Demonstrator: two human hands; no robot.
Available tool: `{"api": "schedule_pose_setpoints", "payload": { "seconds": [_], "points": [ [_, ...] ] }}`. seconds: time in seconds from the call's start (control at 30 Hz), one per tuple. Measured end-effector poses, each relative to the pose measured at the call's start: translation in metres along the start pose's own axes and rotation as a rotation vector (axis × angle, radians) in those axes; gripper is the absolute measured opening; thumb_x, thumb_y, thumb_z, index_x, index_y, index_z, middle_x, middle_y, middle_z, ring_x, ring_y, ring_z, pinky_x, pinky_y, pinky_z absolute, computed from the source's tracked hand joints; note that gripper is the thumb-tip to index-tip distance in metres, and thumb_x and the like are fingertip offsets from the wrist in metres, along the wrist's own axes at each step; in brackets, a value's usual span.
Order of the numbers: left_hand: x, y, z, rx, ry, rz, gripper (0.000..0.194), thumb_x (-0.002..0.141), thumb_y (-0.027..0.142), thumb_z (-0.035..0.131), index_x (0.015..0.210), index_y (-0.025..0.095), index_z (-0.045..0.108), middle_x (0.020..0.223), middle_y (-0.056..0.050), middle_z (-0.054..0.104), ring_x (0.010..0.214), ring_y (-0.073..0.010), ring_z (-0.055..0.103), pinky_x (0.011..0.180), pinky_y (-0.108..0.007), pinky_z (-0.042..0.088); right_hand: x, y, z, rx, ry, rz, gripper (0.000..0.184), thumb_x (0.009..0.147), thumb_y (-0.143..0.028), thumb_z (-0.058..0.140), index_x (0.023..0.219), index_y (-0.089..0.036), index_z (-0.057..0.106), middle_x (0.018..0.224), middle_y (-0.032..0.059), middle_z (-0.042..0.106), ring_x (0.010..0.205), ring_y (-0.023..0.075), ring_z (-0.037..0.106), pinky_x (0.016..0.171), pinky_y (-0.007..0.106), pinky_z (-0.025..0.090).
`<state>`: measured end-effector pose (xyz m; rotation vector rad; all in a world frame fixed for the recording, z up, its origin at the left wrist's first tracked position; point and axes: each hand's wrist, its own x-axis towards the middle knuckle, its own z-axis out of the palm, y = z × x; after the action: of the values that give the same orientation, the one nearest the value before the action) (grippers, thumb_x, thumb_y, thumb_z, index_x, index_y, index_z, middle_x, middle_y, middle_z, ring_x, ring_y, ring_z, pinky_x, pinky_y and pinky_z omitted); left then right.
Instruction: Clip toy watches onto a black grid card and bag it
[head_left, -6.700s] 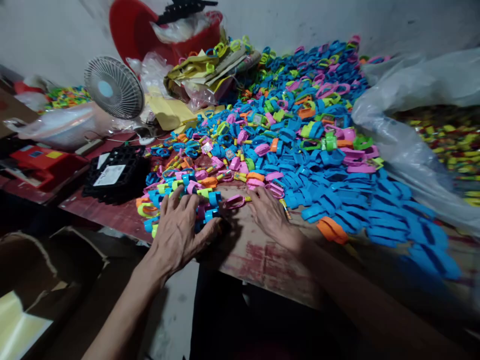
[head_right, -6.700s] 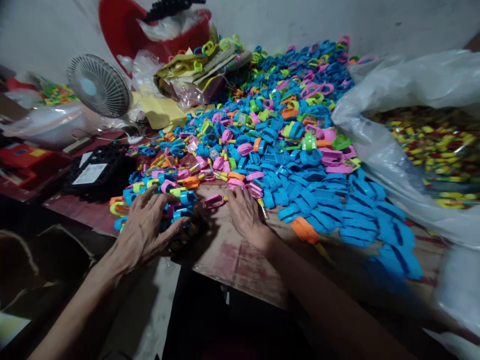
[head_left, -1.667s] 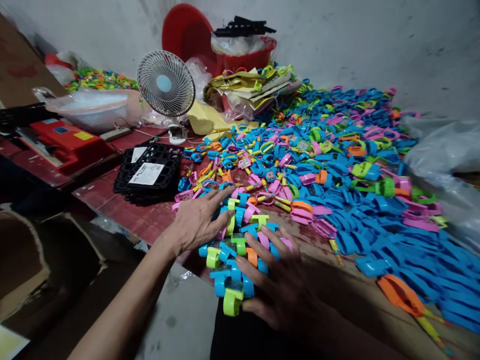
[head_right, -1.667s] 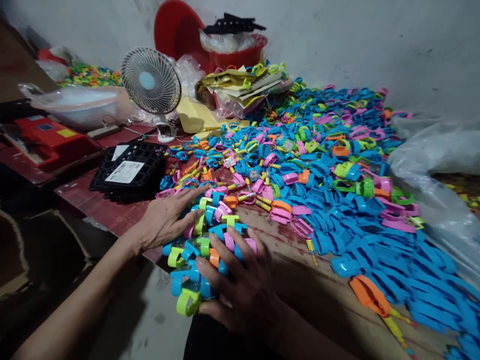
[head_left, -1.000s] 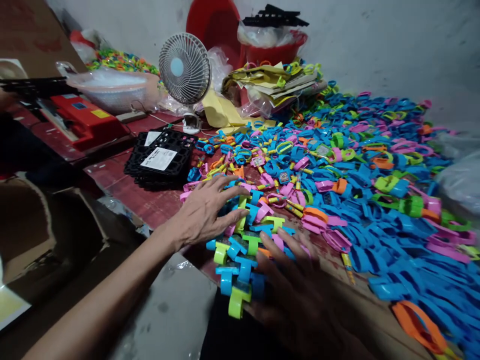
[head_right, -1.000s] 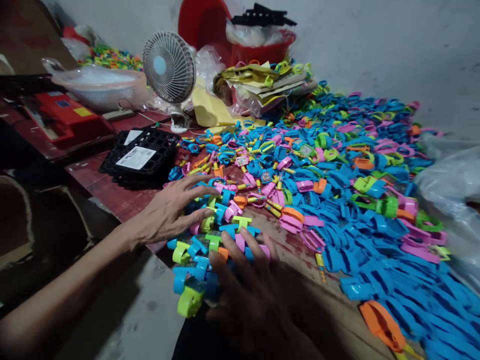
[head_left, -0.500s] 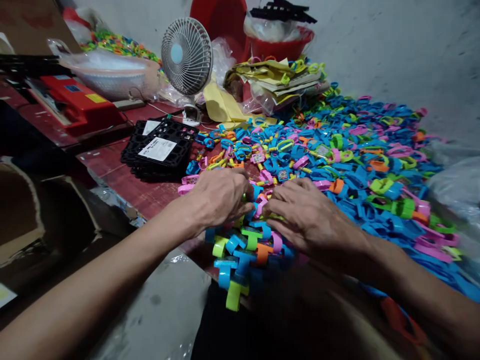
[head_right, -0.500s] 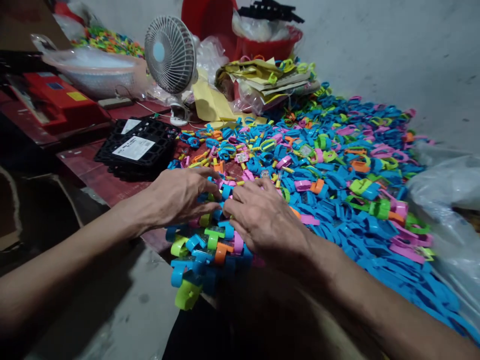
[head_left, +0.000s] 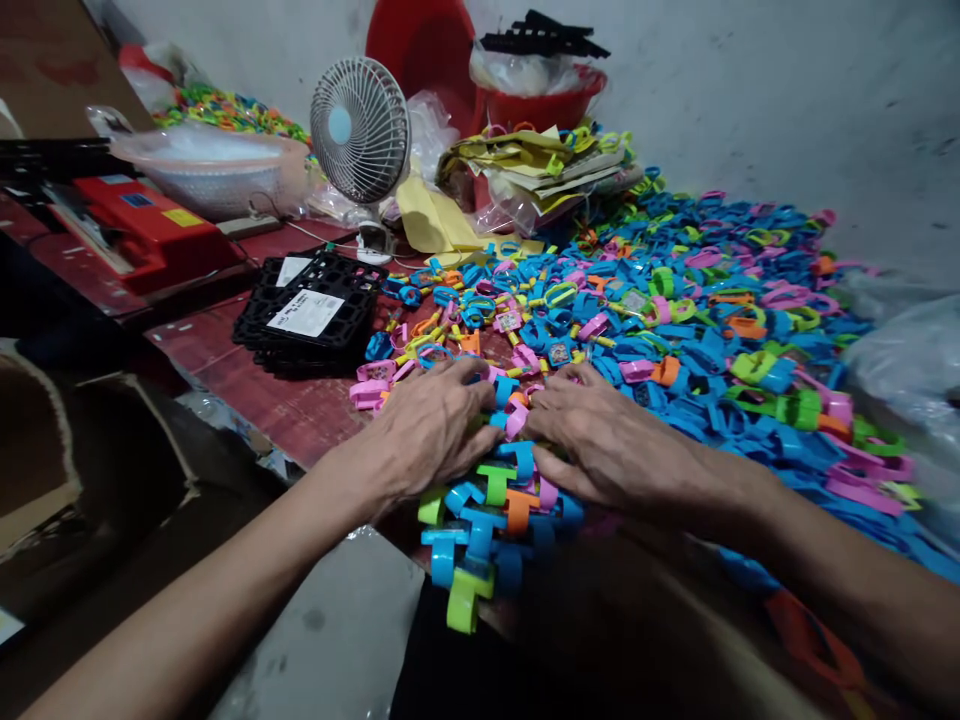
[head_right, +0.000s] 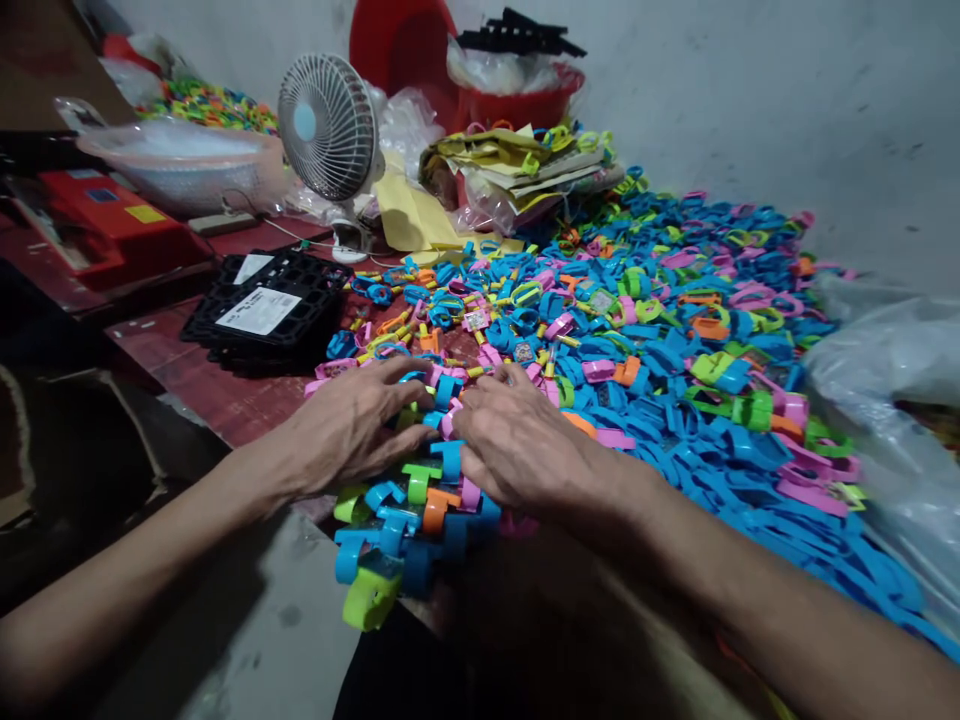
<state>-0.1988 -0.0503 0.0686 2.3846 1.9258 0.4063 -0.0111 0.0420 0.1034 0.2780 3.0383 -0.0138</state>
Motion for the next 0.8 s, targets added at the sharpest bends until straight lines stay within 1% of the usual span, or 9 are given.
{"api": "schedule_pose_setpoints", "payload": {
  "seconds": [0.1,0.23,0.33,0.43,0.5,0.63,0.73,0.8],
  "points": [
    [-0.002,-0.007,0.008,-0.096,0.063,0.074,0.033,0.096,0.039,0.045,0.114,0.016,0.061,0.126,-0.014,0.056,0.110,-0.0259,0.061,0.092,-0.041,0.053,-0.001,0.003,0.003,0.036,0.027,-0.001,0.016,0.091,-0.016,0.046,0.080,-0.017,0.058,0.086,0.0071,0.059,0.083,0.0204,0.050,0.090,0.040,0.032],
    [-0.002,-0.012,0.013,-0.165,0.143,0.103,0.030,0.095,0.039,0.048,0.109,0.014,0.058,0.130,-0.017,0.055,0.113,-0.0279,0.060,0.094,-0.044,0.052,-0.002,0.007,0.006,0.085,0.055,-0.026,0.018,0.093,-0.017,0.043,0.077,-0.018,0.053,0.084,0.0066,0.057,0.085,0.0208,0.048,0.087,0.038,0.034],
    [0.000,-0.016,0.012,-0.217,0.143,0.142,0.030,0.095,0.040,0.048,0.106,0.014,0.059,0.130,-0.017,0.055,0.114,-0.0270,0.060,0.097,-0.043,0.051,-0.004,0.013,0.011,0.101,0.086,-0.036,0.016,0.093,-0.019,0.044,0.079,-0.019,0.052,0.085,0.0065,0.055,0.085,0.0208,0.047,0.085,0.037,0.036],
    [0.000,-0.018,0.008,-0.241,0.115,0.153,0.031,0.096,0.041,0.048,0.105,0.014,0.060,0.132,-0.018,0.055,0.117,-0.0277,0.059,0.099,-0.044,0.050,-0.005,0.016,0.015,0.100,0.110,-0.042,0.014,0.092,-0.020,0.044,0.079,-0.019,0.050,0.085,0.0060,0.054,0.083,0.0205,0.047,0.084,0.036,0.037],
    [-0.001,-0.018,0.006,-0.245,0.104,0.153,0.030,0.096,0.040,0.048,0.106,0.015,0.060,0.135,-0.017,0.053,0.119,-0.0277,0.058,0.100,-0.044,0.049,-0.005,0.016,0.015,0.100,0.106,-0.041,0.014,0.092,-0.020,0.044,0.079,-0.019,0.050,0.085,0.0061,0.054,0.084,0.0209,0.047,0.084,0.037,0.037],
    [-0.004,-0.012,0.009,-0.227,0.126,0.134,0.024,0.094,0.034,0.049,0.107,0.017,0.059,0.138,-0.016,0.052,0.118,-0.0267,0.059,0.102,-0.045,0.049,-0.001,0.010,0.012,0.088,0.101,0.000,0.013,0.090,-0.019,0.048,0.079,-0.018,0.053,0.085,0.0071,0.056,0.084,0.0216,0.049,0.087,0.039,0.039],
    [-0.004,-0.007,0.013,-0.216,0.140,0.103,0.023,0.095,0.033,0.046,0.106,0.017,0.058,0.136,-0.015,0.053,0.118,-0.0276,0.058,0.102,-0.047,0.048,0.003,0.005,0.009,0.072,0.129,0.027,0.018,0.090,-0.016,0.049,0.074,-0.017,0.058,0.078,0.0064,0.058,0.082,0.0212,0.052,0.094,0.042,0.039],
    [-0.004,-0.006,0.013,-0.223,0.154,0.088,0.025,0.095,0.033,0.046,0.110,0.017,0.057,0.134,-0.015,0.054,0.120,-0.0282,0.057,0.102,-0.047,0.047,0.000,0.005,0.006,0.121,0.173,0.032,0.023,0.091,-0.016,0.050,0.072,-0.017,0.062,0.073,0.0051,0.060,0.079,0.0203,0.054,0.094,0.042,0.040]
  ]
}}
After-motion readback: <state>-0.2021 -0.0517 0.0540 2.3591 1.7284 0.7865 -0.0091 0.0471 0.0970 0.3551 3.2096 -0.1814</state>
